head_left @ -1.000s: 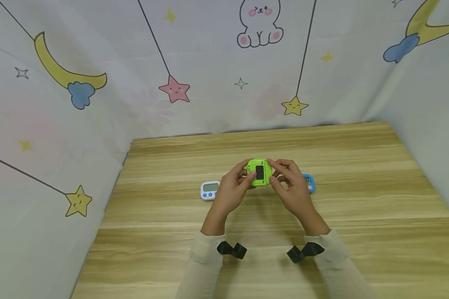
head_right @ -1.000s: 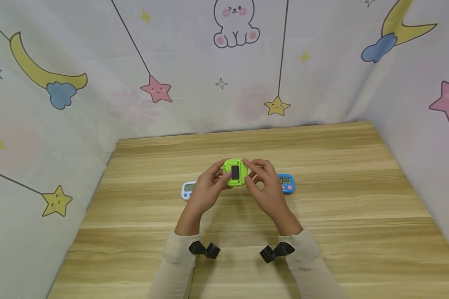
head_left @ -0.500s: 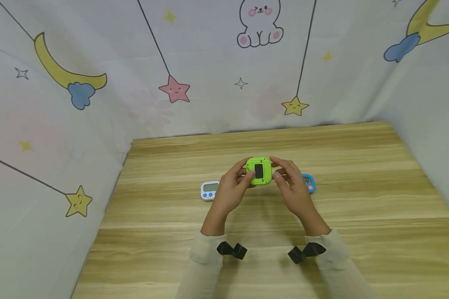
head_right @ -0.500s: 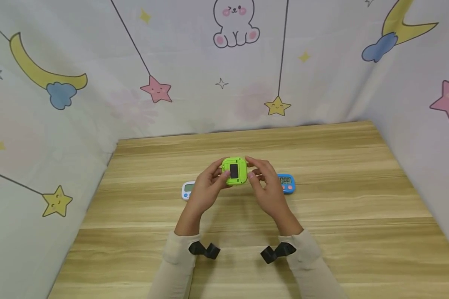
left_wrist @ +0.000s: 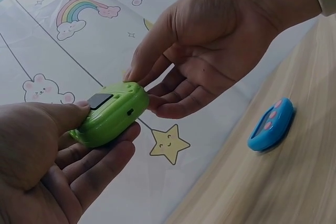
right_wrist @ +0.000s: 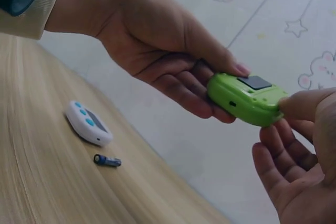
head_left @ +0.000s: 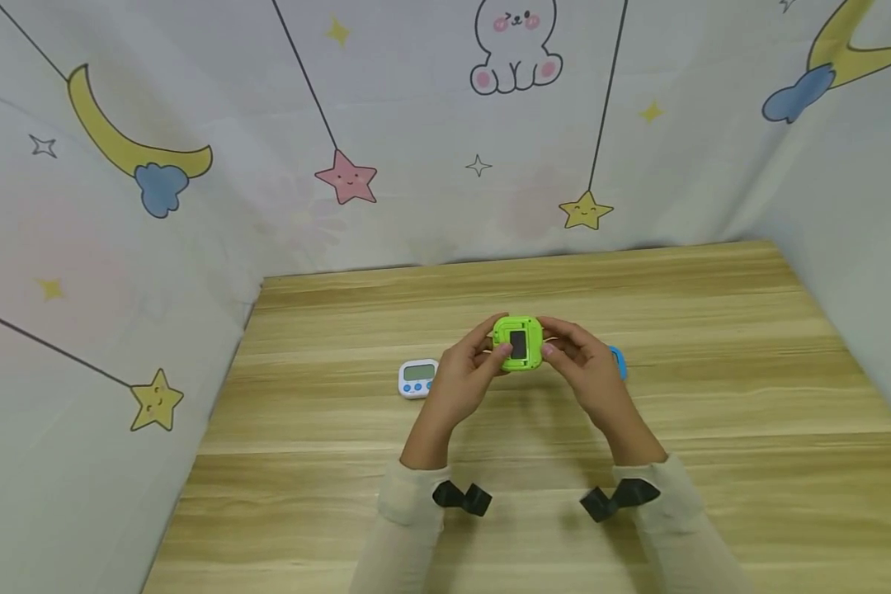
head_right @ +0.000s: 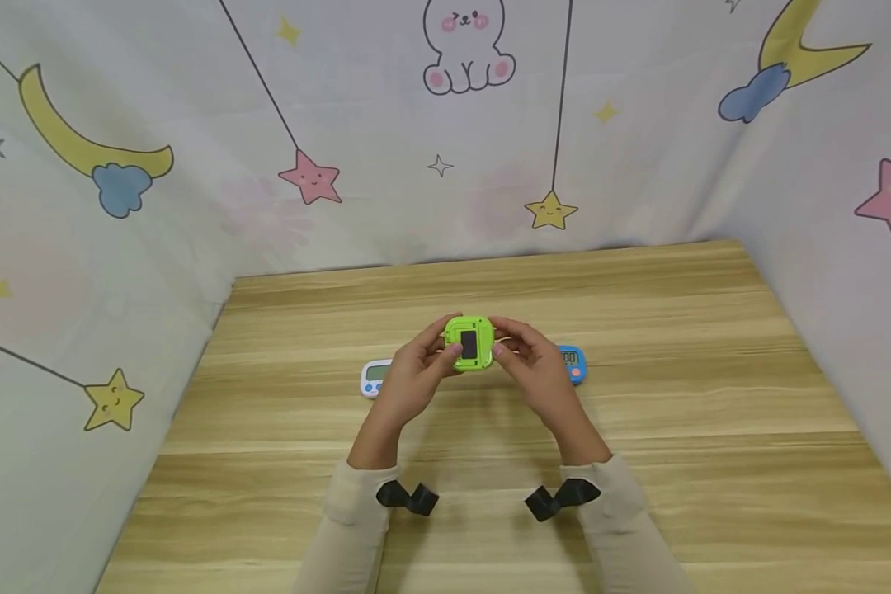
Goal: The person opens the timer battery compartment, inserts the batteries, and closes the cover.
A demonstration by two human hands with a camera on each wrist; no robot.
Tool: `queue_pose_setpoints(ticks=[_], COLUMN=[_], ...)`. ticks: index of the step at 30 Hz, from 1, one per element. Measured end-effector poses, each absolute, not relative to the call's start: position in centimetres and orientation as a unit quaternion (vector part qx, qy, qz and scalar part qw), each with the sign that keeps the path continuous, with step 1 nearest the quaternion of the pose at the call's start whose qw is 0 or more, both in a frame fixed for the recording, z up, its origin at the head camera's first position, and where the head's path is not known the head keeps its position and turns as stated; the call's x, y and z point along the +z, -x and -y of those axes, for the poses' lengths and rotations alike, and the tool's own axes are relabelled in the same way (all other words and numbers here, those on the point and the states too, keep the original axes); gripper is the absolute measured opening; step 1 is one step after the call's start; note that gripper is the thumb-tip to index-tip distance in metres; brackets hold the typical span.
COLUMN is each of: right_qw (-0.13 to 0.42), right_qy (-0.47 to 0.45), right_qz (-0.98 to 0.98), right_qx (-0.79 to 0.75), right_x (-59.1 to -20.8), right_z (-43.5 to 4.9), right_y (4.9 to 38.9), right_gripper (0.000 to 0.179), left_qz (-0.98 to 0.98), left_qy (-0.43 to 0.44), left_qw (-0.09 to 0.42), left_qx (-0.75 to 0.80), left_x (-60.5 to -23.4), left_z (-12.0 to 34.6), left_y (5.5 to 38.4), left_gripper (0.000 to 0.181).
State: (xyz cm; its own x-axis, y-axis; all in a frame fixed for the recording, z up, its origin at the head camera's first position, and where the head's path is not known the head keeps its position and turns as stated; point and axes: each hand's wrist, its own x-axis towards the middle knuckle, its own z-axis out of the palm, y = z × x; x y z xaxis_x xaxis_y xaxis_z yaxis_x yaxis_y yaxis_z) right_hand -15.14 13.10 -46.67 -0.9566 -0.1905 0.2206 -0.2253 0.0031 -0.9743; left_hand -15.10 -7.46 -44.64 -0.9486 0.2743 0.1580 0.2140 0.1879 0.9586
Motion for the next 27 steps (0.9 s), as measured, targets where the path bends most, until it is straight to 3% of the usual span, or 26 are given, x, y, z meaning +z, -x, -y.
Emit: queue_pose_setpoints(ticks=[10,21,27], right_qw=[-0.028,-0.059,-0.052], right_qy=[-0.147,-0.159,-0.146], right_qz=[0.673,0.643,0.622], right_qx=[0.725,0.747,0.768], right_x=[-46.7,-46.5,-46.9], right_z=[-13.5,-13.6,-12.9], right_y=[15.3,15.3,15.3], right_gripper=[0.04,0.04,0.039], left_qz=[-0.767,-0.769,-0.765], left_qy=[-0.147,-0.138,-0.124], left_qw=[0.037,0.066,0.062], left_qx=[0.623,0.621,0.629], left_x=[-44.8,-41.1,-44.1], left_z=[7.4,7.5,7.6], left_y=[15.2,13.8,15.2], left_gripper=[0.048,0.045,0.047])
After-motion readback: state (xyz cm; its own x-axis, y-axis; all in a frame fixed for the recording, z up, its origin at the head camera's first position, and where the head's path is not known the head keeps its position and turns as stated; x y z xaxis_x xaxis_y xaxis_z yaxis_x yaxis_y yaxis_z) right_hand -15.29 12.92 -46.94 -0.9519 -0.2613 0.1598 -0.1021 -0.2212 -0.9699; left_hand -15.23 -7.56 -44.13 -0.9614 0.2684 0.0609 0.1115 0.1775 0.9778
